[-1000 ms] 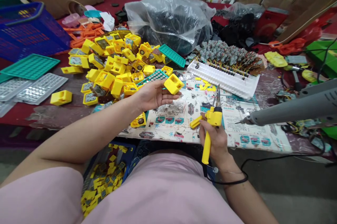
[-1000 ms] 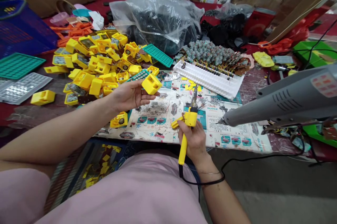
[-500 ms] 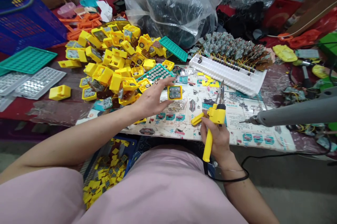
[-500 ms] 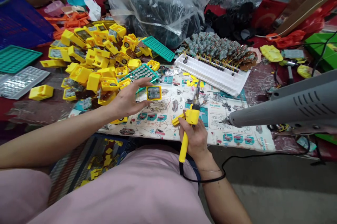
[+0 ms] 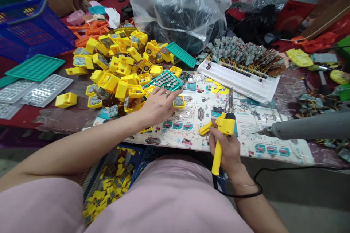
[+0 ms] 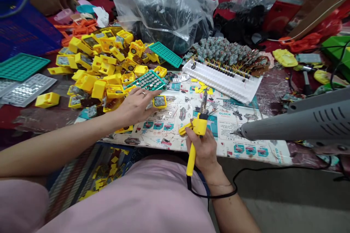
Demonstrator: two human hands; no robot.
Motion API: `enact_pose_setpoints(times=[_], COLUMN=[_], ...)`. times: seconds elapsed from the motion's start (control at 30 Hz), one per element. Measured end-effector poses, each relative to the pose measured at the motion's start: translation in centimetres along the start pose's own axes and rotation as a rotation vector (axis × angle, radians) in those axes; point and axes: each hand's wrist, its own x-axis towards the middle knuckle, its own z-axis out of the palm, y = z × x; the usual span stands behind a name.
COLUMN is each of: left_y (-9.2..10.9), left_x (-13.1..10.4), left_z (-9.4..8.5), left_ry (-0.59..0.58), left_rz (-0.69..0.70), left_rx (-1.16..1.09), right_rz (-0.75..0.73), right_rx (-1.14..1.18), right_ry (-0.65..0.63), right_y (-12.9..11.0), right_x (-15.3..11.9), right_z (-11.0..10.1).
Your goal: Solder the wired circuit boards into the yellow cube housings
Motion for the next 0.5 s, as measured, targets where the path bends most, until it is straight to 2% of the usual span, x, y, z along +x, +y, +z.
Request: enact_pose_setpoints(times=[0.1, 0.17, 0.23, 0.3, 0.4, 0.5], left_y=[0.4, 0.2, -0.5, -1.2, -1.9, -2.1], left_x=[1.5, 3.6, 6.4, 9.5, 13.3, 15.2], left_z=[-1.4, -2.8, -4.1, -4.8, -4.4, -3.4], left_ry=[0.001, 0.030, 0.044, 0.047, -0.012, -0.050], left_rz=[0.010, -0.009, -0.082, -0.228, -0.329, -0.353], left_rx=[0.066, 0.113, 0.174, 0.168, 0.125, 0.104], right_rz=[0.005, -0.002, -0.002, 0.008, 0.007, -0.004], right_rx=[0.005, 0.022, 0.039, 0.045, 0.037, 0.030], right_ry=[-0.003, 0.005, 0.017, 0.024, 0.023, 0.031], right_y=[0.0, 0.0, 0.0, 0.0, 0.1, 0.1], right_x=[-0.1, -0.1, -0.1, -0.1, -0.1, -0.1], right_z=[0.1, 0.1, 0.1, 0.1, 0.1, 0.0])
